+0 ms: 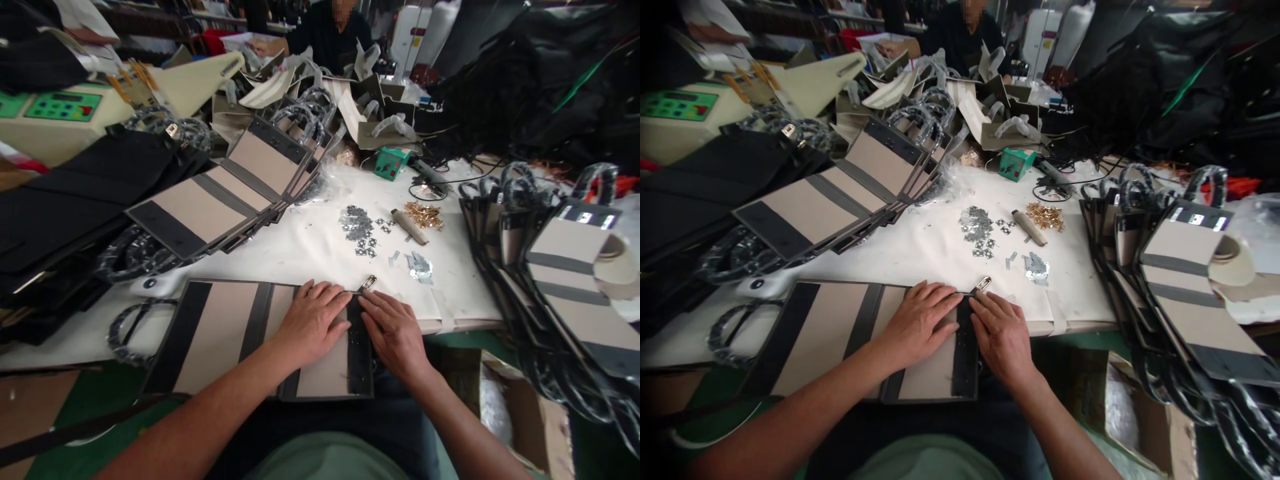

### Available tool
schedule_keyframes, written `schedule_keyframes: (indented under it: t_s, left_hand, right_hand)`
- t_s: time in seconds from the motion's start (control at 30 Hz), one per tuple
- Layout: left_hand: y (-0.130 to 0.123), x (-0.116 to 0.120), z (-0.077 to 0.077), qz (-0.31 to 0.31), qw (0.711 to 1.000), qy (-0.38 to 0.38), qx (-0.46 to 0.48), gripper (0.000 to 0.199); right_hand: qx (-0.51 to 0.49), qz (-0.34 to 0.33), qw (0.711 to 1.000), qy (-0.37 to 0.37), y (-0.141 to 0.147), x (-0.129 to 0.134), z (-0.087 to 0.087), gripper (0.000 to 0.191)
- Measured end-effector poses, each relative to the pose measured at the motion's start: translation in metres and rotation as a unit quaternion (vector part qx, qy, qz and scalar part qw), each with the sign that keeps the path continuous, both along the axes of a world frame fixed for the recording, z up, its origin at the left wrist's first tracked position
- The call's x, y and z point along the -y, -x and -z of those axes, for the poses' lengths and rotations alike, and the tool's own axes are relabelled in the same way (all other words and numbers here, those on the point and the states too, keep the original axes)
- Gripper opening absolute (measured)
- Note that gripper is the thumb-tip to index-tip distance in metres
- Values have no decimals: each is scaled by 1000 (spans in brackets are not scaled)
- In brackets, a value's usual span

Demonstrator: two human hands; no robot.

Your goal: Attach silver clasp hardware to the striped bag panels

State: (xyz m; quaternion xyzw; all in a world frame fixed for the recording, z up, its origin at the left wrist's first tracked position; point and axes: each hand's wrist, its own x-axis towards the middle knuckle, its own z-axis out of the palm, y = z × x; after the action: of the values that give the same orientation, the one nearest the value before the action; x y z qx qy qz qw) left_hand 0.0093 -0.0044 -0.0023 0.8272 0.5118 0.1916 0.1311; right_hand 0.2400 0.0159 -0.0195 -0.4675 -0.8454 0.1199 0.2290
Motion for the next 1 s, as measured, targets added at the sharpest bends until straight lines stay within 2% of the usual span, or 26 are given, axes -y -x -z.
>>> schedule_keyframes:
  t_s: [0.1, 0.23, 0.33, 0.4, 0.5, 0.63, 0.9, 1.0]
  left_hand:
    - [-1, -4, -1, -5, 1000, -7, 13, 48]
    - [1, -5, 3, -10, 1000, -15, 20, 47]
    - [2, -5, 6, -7, 1000, -13, 24, 47]
    - [2, -6, 7, -8, 1000, -8, 28, 47]
    - [2, -7, 7, -15, 999, -3, 42, 46]
    - [1, -8, 6, -27, 998, 6, 57, 47]
    - [1, -6, 10, -22, 998, 20, 46, 50]
    - [-2, -3, 4, -34, 999, 11, 20, 48]
  right_hand:
    - [1, 8, 1000, 5, 0, 3, 0, 34]
    - [-25, 0, 999, 40, 1, -2, -8, 31]
    - [-110, -1, 989, 96, -7, -23, -15, 25]
    - [-143, 42, 983, 104, -18, -47, -17, 26]
    - [-63, 122, 987, 81, -35, -89, -16, 31]
    - [64, 112, 986, 109, -49, -130, -11, 34]
    - [126, 99, 975, 151, -51, -150, -17, 18]
    - [140, 99, 973, 157, -49, -154, -20, 22]
